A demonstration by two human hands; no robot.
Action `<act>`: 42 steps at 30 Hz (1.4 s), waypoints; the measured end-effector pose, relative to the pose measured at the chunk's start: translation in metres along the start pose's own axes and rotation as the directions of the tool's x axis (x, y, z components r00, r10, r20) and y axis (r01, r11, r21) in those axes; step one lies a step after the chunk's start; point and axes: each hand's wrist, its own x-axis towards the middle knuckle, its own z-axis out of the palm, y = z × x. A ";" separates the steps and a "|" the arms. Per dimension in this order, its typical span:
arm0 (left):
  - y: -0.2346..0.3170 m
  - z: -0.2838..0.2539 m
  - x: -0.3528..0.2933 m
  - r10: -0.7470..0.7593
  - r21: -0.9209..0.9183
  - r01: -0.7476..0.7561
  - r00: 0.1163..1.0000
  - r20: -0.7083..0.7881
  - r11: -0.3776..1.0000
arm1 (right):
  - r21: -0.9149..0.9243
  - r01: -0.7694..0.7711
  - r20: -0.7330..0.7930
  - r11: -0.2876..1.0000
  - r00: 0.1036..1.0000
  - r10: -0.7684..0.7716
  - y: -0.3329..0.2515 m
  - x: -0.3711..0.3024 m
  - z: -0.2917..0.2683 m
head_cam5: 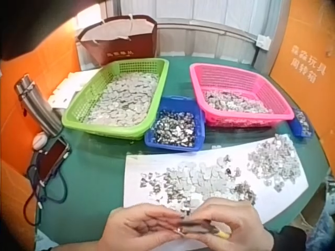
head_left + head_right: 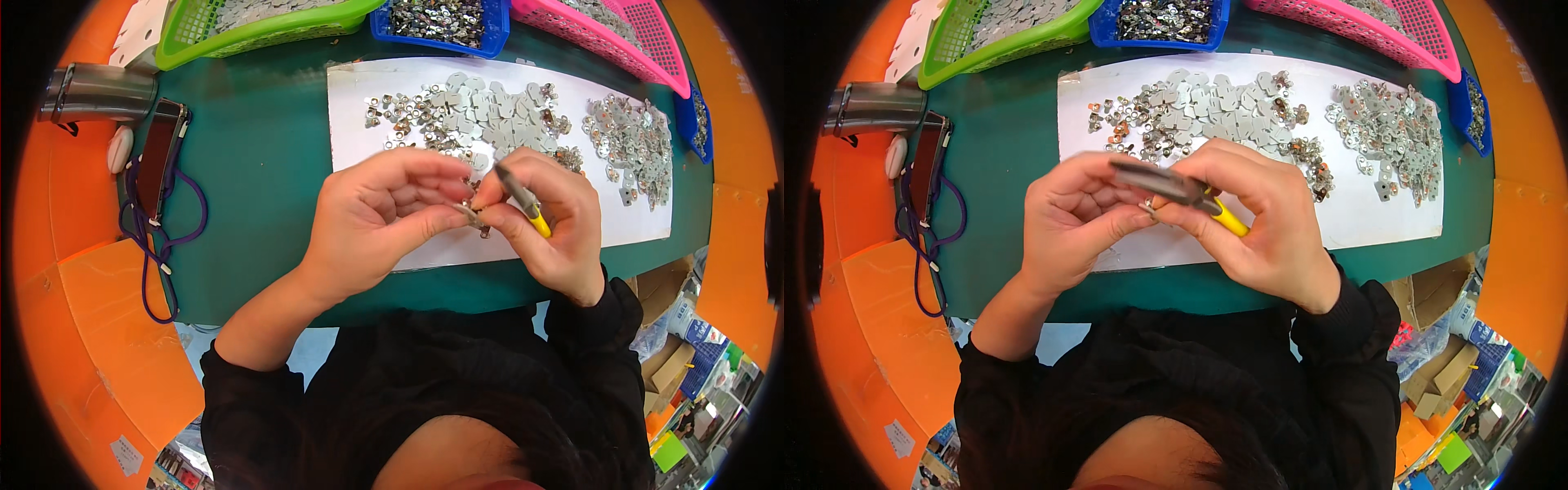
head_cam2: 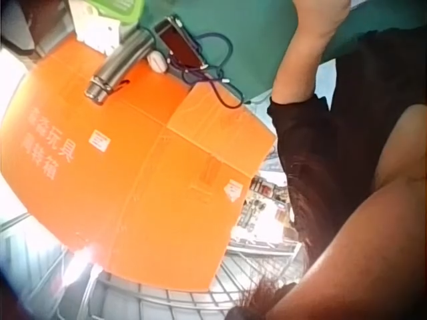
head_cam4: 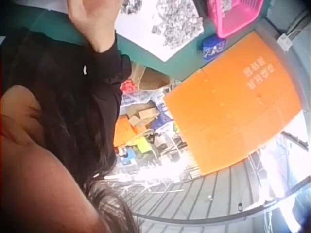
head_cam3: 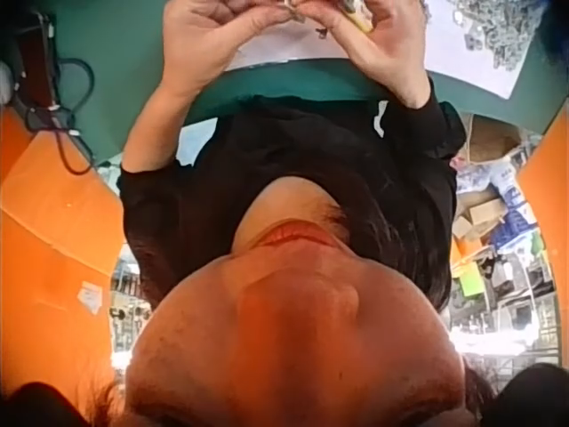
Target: Using pliers to manipulate and trim small metal components on a workbench in a factory environment.
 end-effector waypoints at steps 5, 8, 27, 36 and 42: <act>0.001 -0.007 0.002 0.151 0.543 -0.215 0.975 0.160 0.812 | -0.098 0.188 0.016 0.977 0.982 -0.187 0.006 0.001 0.000; 0.008 -0.003 0.004 0.248 0.692 -0.334 0.942 0.225 0.641 | -0.127 0.237 0.028 0.963 0.971 -0.235 0.005 0.002 -0.002; -0.009 -0.002 -0.005 0.375 0.459 -0.332 0.927 -0.003 0.824 | -0.679 0.300 0.000 0.671 0.913 -0.408 0.004 -0.005 -0.018; -0.012 -0.006 -0.004 0.468 0.628 -0.401 0.881 0.067 0.667 | -0.680 0.287 0.025 0.675 0.929 -0.370 0.003 -0.008 -0.020; -0.005 -0.014 -0.007 0.347 0.683 -0.435 0.897 0.273 0.587 | -0.703 0.279 0.012 0.654 0.924 -0.381 0.002 -0.009 -0.019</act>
